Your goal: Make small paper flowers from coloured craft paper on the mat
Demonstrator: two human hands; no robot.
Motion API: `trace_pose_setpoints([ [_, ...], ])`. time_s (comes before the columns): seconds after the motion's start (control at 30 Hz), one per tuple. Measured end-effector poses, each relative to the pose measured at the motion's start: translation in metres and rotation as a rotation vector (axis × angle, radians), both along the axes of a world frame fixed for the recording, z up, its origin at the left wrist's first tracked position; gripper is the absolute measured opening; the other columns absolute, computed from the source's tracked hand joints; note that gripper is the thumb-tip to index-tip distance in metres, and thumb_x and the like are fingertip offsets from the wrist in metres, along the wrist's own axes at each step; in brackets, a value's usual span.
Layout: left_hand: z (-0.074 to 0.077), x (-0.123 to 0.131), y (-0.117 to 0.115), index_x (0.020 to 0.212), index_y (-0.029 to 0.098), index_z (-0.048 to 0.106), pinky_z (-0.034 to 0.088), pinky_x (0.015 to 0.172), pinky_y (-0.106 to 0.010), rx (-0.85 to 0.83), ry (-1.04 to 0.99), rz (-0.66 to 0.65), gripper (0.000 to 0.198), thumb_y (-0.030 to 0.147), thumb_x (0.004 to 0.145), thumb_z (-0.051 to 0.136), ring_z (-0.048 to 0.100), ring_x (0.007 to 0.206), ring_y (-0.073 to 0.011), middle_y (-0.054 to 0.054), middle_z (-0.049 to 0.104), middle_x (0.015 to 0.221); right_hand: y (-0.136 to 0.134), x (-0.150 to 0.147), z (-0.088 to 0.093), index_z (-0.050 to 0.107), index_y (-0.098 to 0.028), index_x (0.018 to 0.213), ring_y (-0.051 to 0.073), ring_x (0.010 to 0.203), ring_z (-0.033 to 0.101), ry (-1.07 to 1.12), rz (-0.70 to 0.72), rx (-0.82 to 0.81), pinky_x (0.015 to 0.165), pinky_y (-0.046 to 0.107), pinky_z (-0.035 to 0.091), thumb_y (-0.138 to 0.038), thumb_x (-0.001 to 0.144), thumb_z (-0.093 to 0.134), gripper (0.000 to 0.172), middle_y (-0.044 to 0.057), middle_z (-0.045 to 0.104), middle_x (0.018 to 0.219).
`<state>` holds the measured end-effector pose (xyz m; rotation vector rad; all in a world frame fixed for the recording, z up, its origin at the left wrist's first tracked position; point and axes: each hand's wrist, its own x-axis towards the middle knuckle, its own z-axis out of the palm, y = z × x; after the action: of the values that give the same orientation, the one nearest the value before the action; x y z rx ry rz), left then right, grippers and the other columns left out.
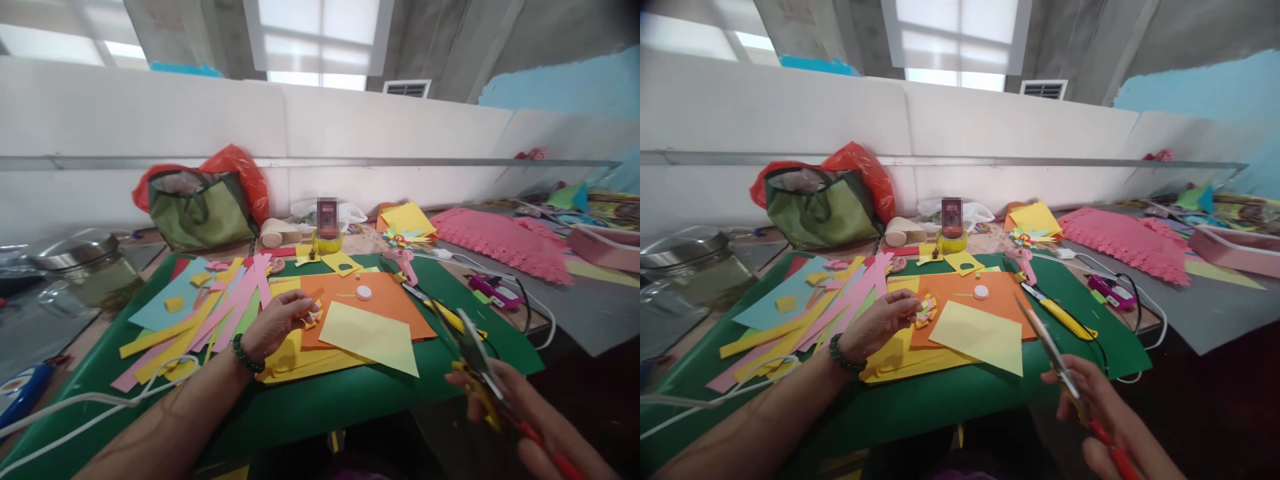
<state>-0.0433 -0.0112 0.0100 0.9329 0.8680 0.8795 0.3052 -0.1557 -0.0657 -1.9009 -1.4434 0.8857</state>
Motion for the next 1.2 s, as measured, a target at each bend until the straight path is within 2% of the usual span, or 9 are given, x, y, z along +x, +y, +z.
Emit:
trace_pose_setpoints([
  [0.07,-0.001,0.0,-0.002,0.067,0.015,0.062,0.046,0.058,-0.021,-0.003,-0.033,0.0,0.035,0.035,0.052,0.088,0.057,0.058,-0.0092,-0.001,0.066,0.068,0.004,-0.033,0.015,0.041,-0.026,0.141,0.025,0.055,0.067,0.089,0.084,0.023,0.061,0.044,0.056,-0.057,0.084,0.031,0.066,0.015,0.07,0.096],
  [0.13,-0.001,0.001,-0.004,0.068,0.015,0.063,0.046,0.06,-0.021,-0.003,-0.068,0.004,0.036,0.036,0.052,0.088,0.057,0.06,-0.0091,-0.001,0.066,0.071,0.004,-0.06,0.034,0.041,-0.028,0.143,0.028,0.08,0.07,0.011,0.181,0.095,0.077,0.042,0.056,-0.055,0.081,0.044,0.068,0.013,0.068,0.108],
  [0.2,-0.001,0.002,-0.006,0.068,0.015,0.063,0.045,0.059,-0.02,0.0,-0.102,0.012,0.037,0.036,0.052,0.089,0.056,0.061,-0.0087,0.0,0.063,0.069,0.005,-0.079,0.052,0.047,-0.027,0.139,0.033,0.108,0.063,-0.077,0.284,0.173,0.091,0.043,0.051,-0.055,0.078,0.053,0.067,0.013,0.064,0.122],
  [0.27,-0.002,0.003,-0.009,0.067,0.016,0.063,0.044,0.058,-0.019,-0.007,-0.126,0.024,0.037,0.036,0.05,0.089,0.055,0.061,-0.0084,0.002,0.06,0.065,0.007,-0.093,0.064,0.05,-0.028,0.137,0.034,0.116,0.058,-0.123,0.342,0.187,0.093,0.044,0.05,-0.056,0.079,0.054,0.065,0.013,0.061,0.128],
  [0.37,-0.002,0.005,-0.012,0.067,0.016,0.064,0.042,0.056,-0.019,-0.031,-0.139,0.025,0.038,0.035,0.048,0.09,0.054,0.06,-0.0082,0.002,0.059,0.065,0.013,-0.107,0.071,0.048,-0.027,0.139,0.033,0.107,0.061,-0.138,0.39,0.168,0.089,0.044,0.051,-0.055,0.081,0.054,0.065,0.014,0.064,0.122],
  [0.6,0.001,0.011,-0.02,0.062,0.015,0.066,0.036,0.053,-0.018,-0.019,-0.097,-0.024,0.038,0.038,0.044,0.091,0.05,0.058,-0.0068,0.003,0.058,0.064,0.021,-0.126,0.07,0.053,-0.024,0.132,0.031,0.098,0.063,-0.129,0.472,0.119,0.084,0.04,0.052,-0.052,0.081,0.056,0.059,0.013,0.067,0.112],
  [0.73,0.002,0.012,-0.022,0.06,0.015,0.067,0.036,0.054,-0.02,0.005,-0.07,-0.055,0.034,0.037,0.047,0.089,0.048,0.059,-0.0073,0.001,0.058,0.068,0.021,-0.129,0.069,0.055,-0.025,0.129,0.031,0.102,0.061,-0.119,0.471,0.127,0.082,0.038,0.052,-0.055,0.084,0.051,0.054,0.012,0.066,0.114],
  [0.93,0.0,0.012,-0.021,0.061,0.016,0.066,0.036,0.056,-0.021,0.009,-0.053,-0.073,0.032,0.036,0.049,0.088,0.048,0.061,-0.0082,0.001,0.058,0.069,0.022,-0.131,0.07,0.06,-0.026,0.122,0.028,0.09,0.064,-0.047,0.493,0.153,0.081,0.036,0.052,-0.057,0.084,0.052,0.05,0.009,0.069,0.105],
  [1.2,0.0,0.012,-0.021,0.061,0.015,0.064,0.036,0.058,-0.022,-0.013,-0.016,-0.083,0.033,0.035,0.049,0.086,0.048,0.059,-0.0083,0.001,0.058,0.067,0.022,-0.132,0.073,0.058,-0.023,0.125,0.026,0.088,0.064,-0.046,0.509,0.174,0.081,0.035,0.051,-0.055,0.087,0.05,0.05,0.01,0.069,0.102],
])
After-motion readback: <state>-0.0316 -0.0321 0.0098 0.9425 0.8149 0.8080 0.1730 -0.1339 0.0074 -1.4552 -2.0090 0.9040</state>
